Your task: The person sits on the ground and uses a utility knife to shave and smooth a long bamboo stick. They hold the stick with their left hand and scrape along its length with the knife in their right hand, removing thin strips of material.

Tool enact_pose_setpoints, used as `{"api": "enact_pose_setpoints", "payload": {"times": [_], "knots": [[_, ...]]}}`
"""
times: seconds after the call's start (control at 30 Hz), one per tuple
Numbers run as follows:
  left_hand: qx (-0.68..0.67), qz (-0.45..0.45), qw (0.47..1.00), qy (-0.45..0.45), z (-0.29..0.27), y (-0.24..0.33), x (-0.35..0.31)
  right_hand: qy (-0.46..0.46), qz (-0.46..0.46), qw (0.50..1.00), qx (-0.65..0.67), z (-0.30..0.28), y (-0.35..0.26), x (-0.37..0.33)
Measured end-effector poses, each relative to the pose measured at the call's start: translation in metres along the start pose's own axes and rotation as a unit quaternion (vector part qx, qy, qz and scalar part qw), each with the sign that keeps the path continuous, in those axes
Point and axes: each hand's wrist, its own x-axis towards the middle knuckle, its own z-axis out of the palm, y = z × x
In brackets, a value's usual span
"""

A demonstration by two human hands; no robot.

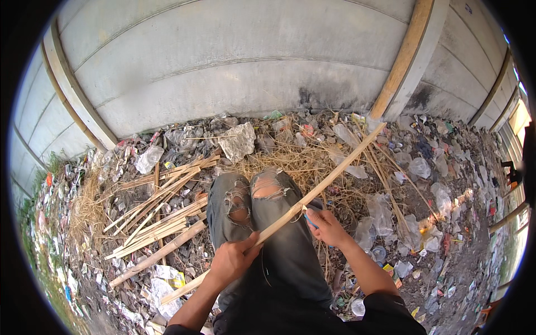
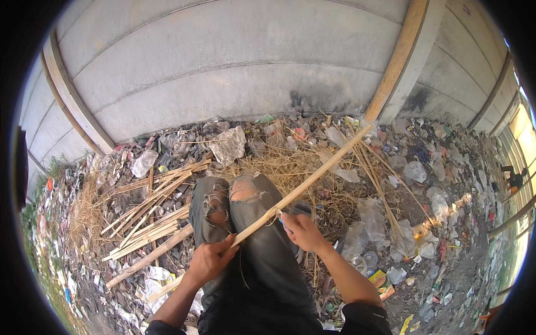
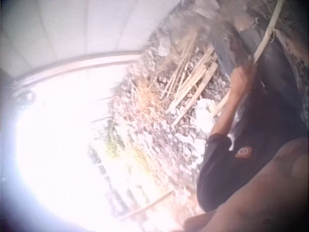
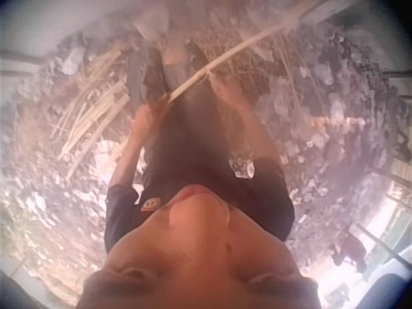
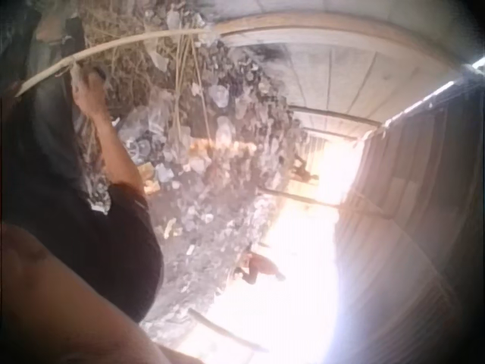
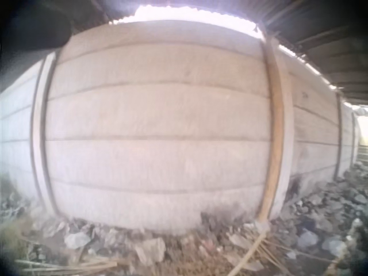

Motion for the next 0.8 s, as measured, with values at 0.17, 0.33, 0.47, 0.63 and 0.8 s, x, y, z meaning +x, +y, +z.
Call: {"api": "enact_pose_setpoints", "payload": {"times": [0.17, 0.33, 0.47, 0.63, 0.8], "knots": [[0.029, -0.002, 1.000, 0.004, -0.005, 0.008, -0.001, 0.219, -0.155, 0.936, -0.228, 0.018, -0.026, -0.001], [0.005, -0.017, 1.000, -0.016, -0.003, 0.010, 0.005, 0.203, -0.186, 0.939, -0.208, 0.032, -0.003, 0.004], [-0.037, -0.026, 0.999, -0.019, 0.005, 0.020, 0.009, 0.073, -0.181, 0.952, -0.236, 0.049, -0.023, -0.006], [-0.041, -0.041, 0.998, -0.031, -0.003, 0.017, 0.005, 0.139, -0.077, 0.984, 0.084, 0.013, -0.010, -0.013], [-0.026, -0.035, 0.999, -0.023, -0.004, 0.018, 0.002, 0.227, -0.167, 0.958, -0.056, 0.005, -0.023, -0.005]]}}
